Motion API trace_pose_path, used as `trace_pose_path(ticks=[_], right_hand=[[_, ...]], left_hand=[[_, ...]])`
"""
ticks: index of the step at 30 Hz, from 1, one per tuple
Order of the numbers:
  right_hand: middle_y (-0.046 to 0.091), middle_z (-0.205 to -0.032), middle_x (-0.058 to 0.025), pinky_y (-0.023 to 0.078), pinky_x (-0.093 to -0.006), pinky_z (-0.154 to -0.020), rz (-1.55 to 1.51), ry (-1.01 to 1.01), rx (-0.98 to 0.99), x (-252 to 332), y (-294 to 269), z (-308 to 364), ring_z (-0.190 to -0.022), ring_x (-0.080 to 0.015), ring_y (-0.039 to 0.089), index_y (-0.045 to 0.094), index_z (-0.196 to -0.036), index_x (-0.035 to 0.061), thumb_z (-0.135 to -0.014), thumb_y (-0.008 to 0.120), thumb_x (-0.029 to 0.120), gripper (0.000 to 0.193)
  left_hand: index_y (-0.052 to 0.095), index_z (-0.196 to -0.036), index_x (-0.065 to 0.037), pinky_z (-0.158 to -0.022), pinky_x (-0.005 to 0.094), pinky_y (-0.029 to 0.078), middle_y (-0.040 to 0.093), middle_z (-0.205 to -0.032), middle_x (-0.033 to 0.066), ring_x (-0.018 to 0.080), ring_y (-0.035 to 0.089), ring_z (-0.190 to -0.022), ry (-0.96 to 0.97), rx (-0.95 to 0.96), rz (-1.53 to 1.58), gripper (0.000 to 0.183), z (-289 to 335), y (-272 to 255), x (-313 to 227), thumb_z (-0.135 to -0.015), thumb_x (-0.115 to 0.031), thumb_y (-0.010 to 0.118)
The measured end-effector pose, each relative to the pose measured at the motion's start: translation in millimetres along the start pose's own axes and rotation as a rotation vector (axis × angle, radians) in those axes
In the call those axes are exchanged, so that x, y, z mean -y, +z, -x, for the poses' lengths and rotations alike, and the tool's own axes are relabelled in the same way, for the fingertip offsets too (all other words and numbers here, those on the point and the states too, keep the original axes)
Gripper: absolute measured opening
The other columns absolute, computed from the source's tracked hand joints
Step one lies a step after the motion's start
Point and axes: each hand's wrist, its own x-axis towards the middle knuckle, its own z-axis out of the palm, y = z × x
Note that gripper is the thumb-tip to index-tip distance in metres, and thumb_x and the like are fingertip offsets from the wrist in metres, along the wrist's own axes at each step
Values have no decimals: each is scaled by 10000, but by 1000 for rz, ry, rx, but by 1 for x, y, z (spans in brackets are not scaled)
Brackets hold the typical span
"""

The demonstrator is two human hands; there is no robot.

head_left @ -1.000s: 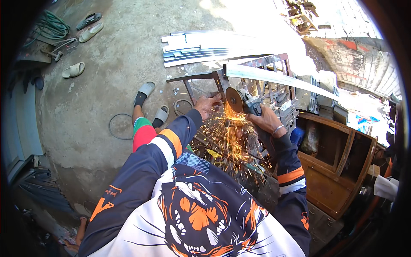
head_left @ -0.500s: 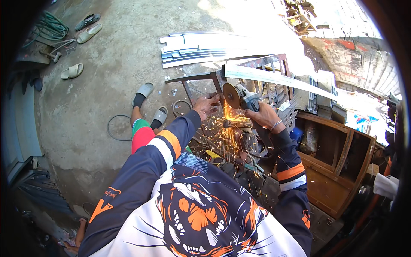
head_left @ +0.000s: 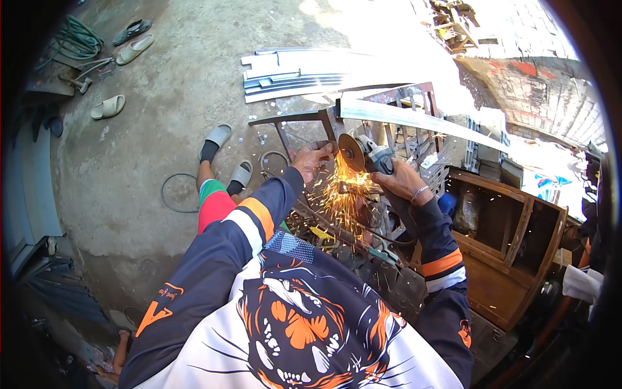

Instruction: The person grinds, aligns, and welds metal bars to create a frame structure. The grinding is done with an angle grinder, and the welding with a welding machine and welding rods.

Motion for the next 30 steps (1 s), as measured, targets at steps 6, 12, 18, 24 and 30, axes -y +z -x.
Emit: trace_pose_path(ticks=[6,12,18,24,30], right_hand=[[674,-765,-299,542,-472,-716,-24,25,-3,22,-11,2,-759,-403,715,672,-843,-95,-768,734,510,612],[668,-748,-293,542,-471,-719,-12,59,-13,47,-18,3,-755,-410,713,670,-822,-90,-772,725,492,587],[671,-773,-299,537,-474,-726,4,-5,-76,32,-7,7,-782,-424,712,662,-858,-94,-764,735,480,586],[651,-800,-351,539,-478,-737,3,17,-49,15,-1,4,-799,-437,706,623,-860,-153,-759,741,466,638],[657,-836,-359,544,-474,-742,-51,49,-38,19,-2,-7,-832,-455,703,631,-890,-155,-758,723,492,666]], left_hand=[[746,-1100,-152,-694,306,473,696,-964,-49,111,578,-868,-15,21,74,383,-4,-2,2,-816,-377,868],[734,-1114,-131,-671,326,465,688,-975,-43,118,591,-865,51,17,50,378,-7,-5,7,-831,-344,867],[722,-1142,-163,-695,345,460,666,-973,-58,107,587,-839,-17,-62,32,408,0,-1,4,-828,-383,860],[725,-1161,-179,-740,351,439,667,-1009,-68,110,567,-928,-36,15,41,414,-8,-3,5,-834,-398,853],[714,-1199,-187,-779,372,431,677,-1055,-64,120,558,-979,-51,1,32,467,-7,-5,3,-822,-422,858]])
